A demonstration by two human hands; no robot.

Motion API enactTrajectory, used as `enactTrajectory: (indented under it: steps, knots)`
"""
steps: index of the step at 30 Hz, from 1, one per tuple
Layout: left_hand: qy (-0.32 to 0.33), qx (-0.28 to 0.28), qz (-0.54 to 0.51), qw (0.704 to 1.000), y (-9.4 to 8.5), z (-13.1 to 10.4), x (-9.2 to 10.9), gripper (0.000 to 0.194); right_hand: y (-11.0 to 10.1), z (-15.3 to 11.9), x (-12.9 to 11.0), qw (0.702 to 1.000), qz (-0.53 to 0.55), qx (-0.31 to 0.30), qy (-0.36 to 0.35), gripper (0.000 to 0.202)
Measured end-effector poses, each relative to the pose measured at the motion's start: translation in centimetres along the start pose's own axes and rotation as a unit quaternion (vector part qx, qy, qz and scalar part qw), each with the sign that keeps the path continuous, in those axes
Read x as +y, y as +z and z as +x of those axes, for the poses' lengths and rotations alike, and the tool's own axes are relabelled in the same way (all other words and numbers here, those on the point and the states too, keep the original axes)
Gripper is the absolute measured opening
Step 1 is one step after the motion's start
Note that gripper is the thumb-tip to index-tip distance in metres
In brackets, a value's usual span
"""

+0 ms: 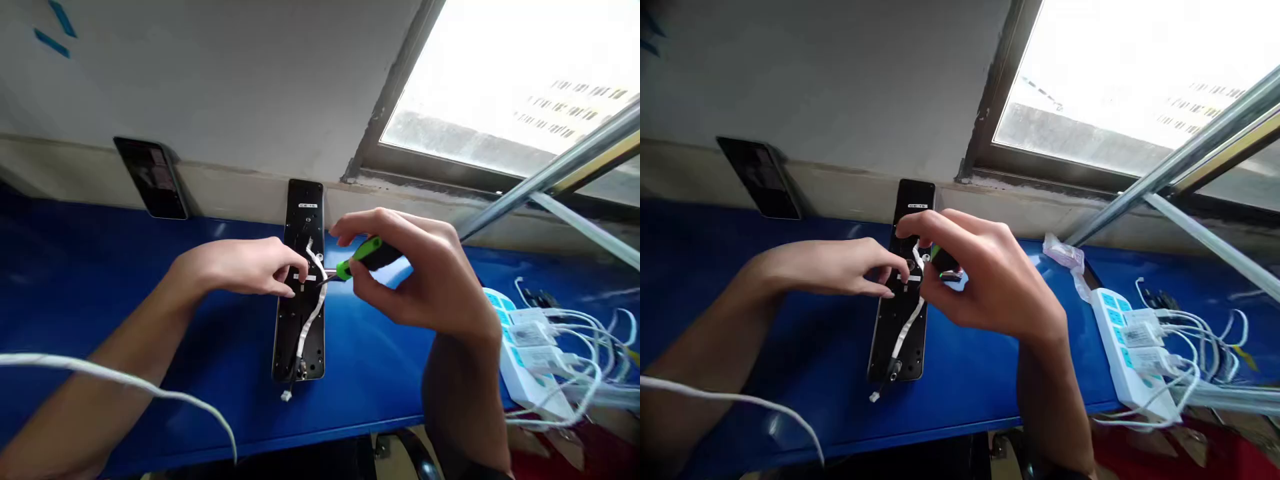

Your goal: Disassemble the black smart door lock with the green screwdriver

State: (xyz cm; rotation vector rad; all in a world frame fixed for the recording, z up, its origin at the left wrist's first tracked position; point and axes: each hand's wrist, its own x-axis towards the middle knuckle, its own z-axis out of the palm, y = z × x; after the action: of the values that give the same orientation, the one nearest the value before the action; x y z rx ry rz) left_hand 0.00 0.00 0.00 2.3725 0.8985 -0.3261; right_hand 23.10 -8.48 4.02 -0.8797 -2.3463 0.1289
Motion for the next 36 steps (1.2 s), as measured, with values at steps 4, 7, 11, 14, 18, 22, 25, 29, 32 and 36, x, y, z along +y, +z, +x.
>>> enactTrajectory:
  steps: [4,7,11,14,18,22,25,29,32,36]
  knots:
    - [0.004,0.011,-0.003,1.0,0.13,-0.21,-0.44,0.024,0.29,0.11,0.23,0.999,-0.039,0.017,0.011,0.027]
    - [0.004,0.013,-0.003,1.0,0.16,-0.28,-0.58,0.025,0.29,0.1,0.18,0.999,-0.031,0.017,0.011,0.025]
    - [0.0,0.009,-0.003,1.0,0.1,-0.3,-0.38,0.026,0.34,0.1,0.01,1.0,-0.004,0.008,0.017,0.044]
    - [-0.002,0.01,-0.004,1.0,0.02,-0.27,-0.14,0.026,0.47,0.16,0.12,0.999,-0.018,0.024,0.015,0.034]
    - [0.005,0.019,-0.01,1.0,-0.01,-0.22,-0.07,0.021,0.4,0.14,0.29,0.999,-0.018,0.028,0.009,0.026]
    - [0.013,0.027,-0.016,0.999,0.08,-0.22,-0.18,0.024,0.2,-0.08,0.26,1.0,0.008,0.008,0.012,0.039]
    - [0.01,0.033,-0.009,0.999,0.22,-0.21,-0.3,0.027,0.18,-0.23,0.3,0.999,-0.017,0.016,0.024,0.031]
    - [0.02,0.031,-0.015,0.999,0.38,-0.2,-0.44,0.024,0.22,-0.24,0.16,0.999,-0.009,0.019,0.026,0.043]
    - [0.021,0.033,-0.021,0.999,0.38,-0.22,-0.45,0.023,0.27,-0.17,0.03,1.0,0.004,0.017,0.023,0.049]
    - [0.014,0.031,-0.022,0.999,0.32,-0.23,-0.4,0.025,0.29,-0.23,0.25,0.999,-0.012,0.025,0.026,0.031]
